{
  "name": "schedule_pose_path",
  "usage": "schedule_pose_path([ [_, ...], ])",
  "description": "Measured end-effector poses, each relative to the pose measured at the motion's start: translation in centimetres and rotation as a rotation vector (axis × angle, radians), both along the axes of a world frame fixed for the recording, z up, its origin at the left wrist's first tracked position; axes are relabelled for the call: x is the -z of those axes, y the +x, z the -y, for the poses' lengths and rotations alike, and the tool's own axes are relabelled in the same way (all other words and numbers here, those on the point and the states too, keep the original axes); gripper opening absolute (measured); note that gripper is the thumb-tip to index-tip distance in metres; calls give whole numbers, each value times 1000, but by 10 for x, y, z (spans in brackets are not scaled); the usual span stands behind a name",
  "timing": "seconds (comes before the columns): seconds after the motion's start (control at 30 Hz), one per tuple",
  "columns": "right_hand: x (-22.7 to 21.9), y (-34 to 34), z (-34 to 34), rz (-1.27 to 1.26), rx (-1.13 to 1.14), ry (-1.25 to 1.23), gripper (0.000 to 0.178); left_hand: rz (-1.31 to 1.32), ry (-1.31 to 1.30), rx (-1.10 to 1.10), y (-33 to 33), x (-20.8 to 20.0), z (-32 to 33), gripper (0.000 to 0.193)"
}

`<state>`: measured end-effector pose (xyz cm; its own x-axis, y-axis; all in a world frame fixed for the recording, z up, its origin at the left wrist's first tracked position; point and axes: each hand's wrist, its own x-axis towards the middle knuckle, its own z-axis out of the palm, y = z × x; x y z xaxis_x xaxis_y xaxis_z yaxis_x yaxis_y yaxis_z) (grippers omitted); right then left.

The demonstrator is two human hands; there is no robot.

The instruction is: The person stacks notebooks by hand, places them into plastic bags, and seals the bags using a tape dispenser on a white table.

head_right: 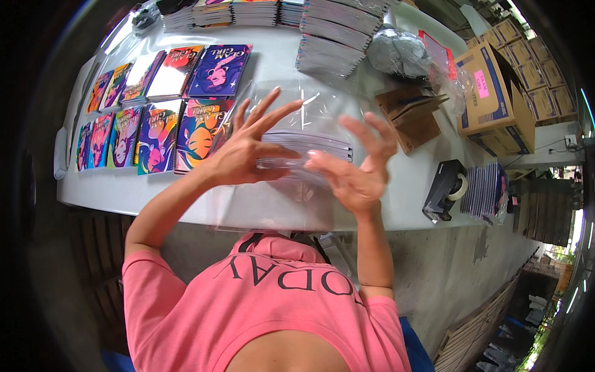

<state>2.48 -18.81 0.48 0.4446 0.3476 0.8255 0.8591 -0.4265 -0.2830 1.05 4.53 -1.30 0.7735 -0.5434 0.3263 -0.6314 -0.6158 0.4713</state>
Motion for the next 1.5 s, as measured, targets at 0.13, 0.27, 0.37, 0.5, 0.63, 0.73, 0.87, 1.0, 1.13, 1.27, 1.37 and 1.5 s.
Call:
schedule_pose_path([
  [0.13,-11,8,11,-286,-174,115,63,-37,-382,-100,14,-19,37,15],
  [0.27,5,4,19,-921,-154,203,125,-114,-461,-283,40,-15,44,21],
  [0.37,22,-4,-5,-1075,40,216,127,-319,-539,-202,40,-2,23,60],
  [0.5,20,14,-4,-1163,55,184,121,-547,-434,-121,27,15,-7,77],
  [0.63,14,36,-8,-1324,15,86,74,-669,-462,-292,31,11,6,37],
  [0.73,20,49,-4,-1422,-83,136,35,-473,-418,-345,37,15,11,23],
  [0.87,22,45,-6,-1305,-45,153,20,-297,-449,-294,40,24,12,22],
  [1.0,25,42,-4,-1042,54,-40,17,-513,-345,-182,43,8,7,23],
  [1.13,9,24,-19,-744,120,-240,18,171,-139,-191,29,13,14,15],
  [1.27,5,13,-15,-532,184,-430,14,-84,-218,-113,4,-5,20,46],
  [1.37,-10,-6,-17,-446,243,-654,21,7,-142,-86,-10,-2,25,53],
  [1.5,-6,-47,9,-516,89,-669,27,416,-123,11,-15,34,28,28],
])
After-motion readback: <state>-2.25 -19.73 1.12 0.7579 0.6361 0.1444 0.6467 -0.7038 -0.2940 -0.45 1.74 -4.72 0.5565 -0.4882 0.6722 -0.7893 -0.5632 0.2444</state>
